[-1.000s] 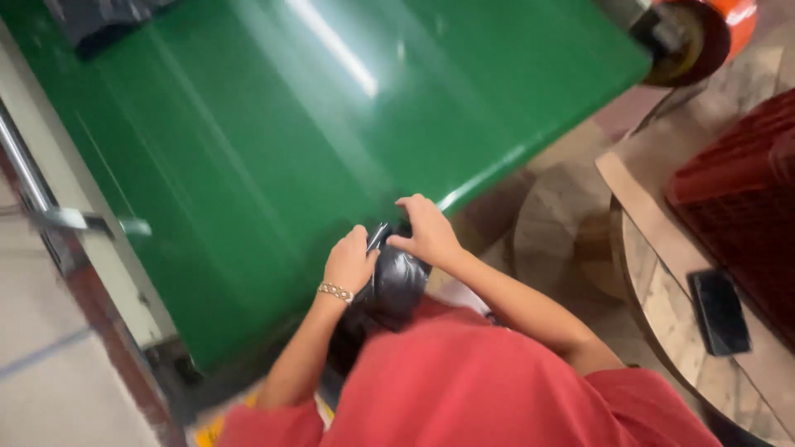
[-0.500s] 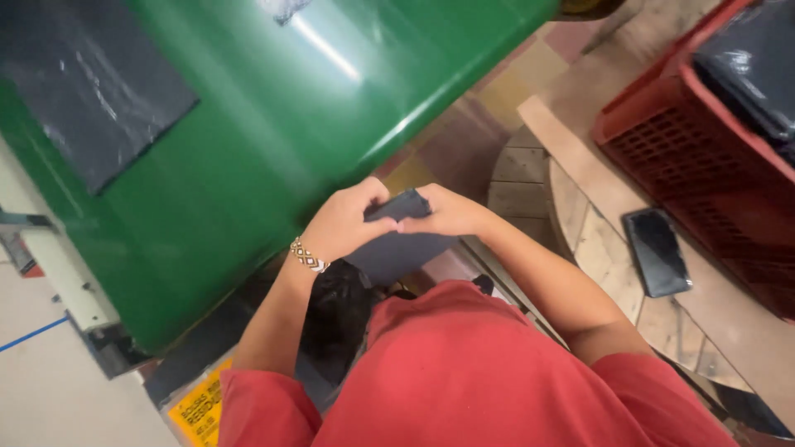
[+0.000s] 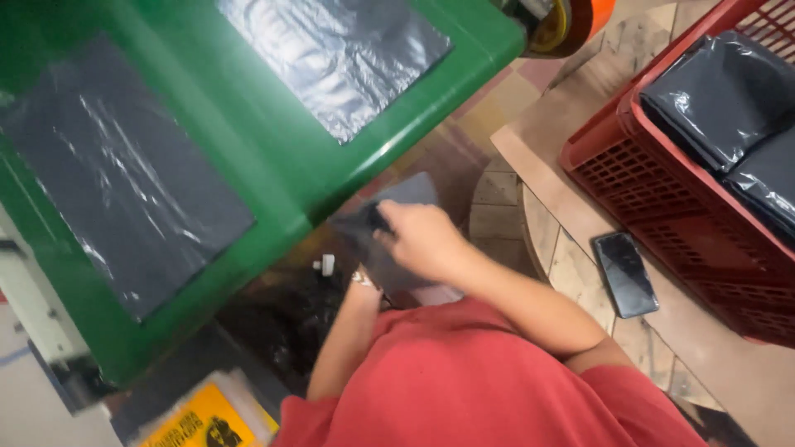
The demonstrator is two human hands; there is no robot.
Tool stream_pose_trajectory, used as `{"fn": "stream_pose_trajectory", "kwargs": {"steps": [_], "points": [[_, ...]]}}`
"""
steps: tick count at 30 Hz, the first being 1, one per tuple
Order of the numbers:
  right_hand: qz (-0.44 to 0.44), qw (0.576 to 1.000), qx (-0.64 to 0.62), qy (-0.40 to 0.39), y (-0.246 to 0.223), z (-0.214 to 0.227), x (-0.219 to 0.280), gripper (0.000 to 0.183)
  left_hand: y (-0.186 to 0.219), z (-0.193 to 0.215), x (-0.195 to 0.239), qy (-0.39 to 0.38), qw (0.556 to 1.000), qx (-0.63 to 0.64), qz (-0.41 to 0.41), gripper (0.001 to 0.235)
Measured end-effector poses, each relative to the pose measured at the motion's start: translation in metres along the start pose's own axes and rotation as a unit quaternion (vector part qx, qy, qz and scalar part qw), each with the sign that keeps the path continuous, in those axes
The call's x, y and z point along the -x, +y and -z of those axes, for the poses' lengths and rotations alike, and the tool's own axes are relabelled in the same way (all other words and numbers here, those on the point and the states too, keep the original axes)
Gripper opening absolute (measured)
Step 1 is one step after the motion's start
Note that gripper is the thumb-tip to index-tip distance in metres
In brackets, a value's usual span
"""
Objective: The person is folding black plastic bags into compact squares and stacking them into a red plastic crate at the end of a conveyor belt.
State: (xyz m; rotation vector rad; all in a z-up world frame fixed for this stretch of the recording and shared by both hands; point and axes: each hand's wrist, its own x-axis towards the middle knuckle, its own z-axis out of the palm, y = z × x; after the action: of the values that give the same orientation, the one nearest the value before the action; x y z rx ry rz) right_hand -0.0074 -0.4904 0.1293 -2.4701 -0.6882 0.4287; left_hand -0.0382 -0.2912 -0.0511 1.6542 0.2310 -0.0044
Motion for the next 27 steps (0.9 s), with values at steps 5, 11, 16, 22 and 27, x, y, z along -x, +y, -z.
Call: {"fn": "stream_pose_trajectory", "kwargs": {"steps": [5,11,16,22,27], "points": [[0.064,0.996,-0.005,-0.061,-0.052,-0.034,0.004,0.047,0.014,0.018,-0.039,-0.038,0.996,0.063,0.056,0.050],[0.114,0.982,-0.133,-0.076,-0.074,-0.039,-0.012,0.036,0.027,0.045,-0.083,-0.060,0.980,0.148,0.123,0.047],[0.115,0.975,-0.165,-0.097,-0.071,-0.041,-0.030,0.026,0.033,0.066,-0.110,-0.073,0.955,0.219,0.185,0.046],[0.122,0.990,-0.023,-0.070,-0.081,-0.037,-0.075,0.024,0.040,0.099,-0.139,-0.064,0.915,0.320,0.236,0.048],[0.267,0.931,0.248,0.011,-0.070,-0.092,-0.114,0.023,0.033,0.158,-0.174,-0.004,0.974,0.163,0.156,0.066]]}}
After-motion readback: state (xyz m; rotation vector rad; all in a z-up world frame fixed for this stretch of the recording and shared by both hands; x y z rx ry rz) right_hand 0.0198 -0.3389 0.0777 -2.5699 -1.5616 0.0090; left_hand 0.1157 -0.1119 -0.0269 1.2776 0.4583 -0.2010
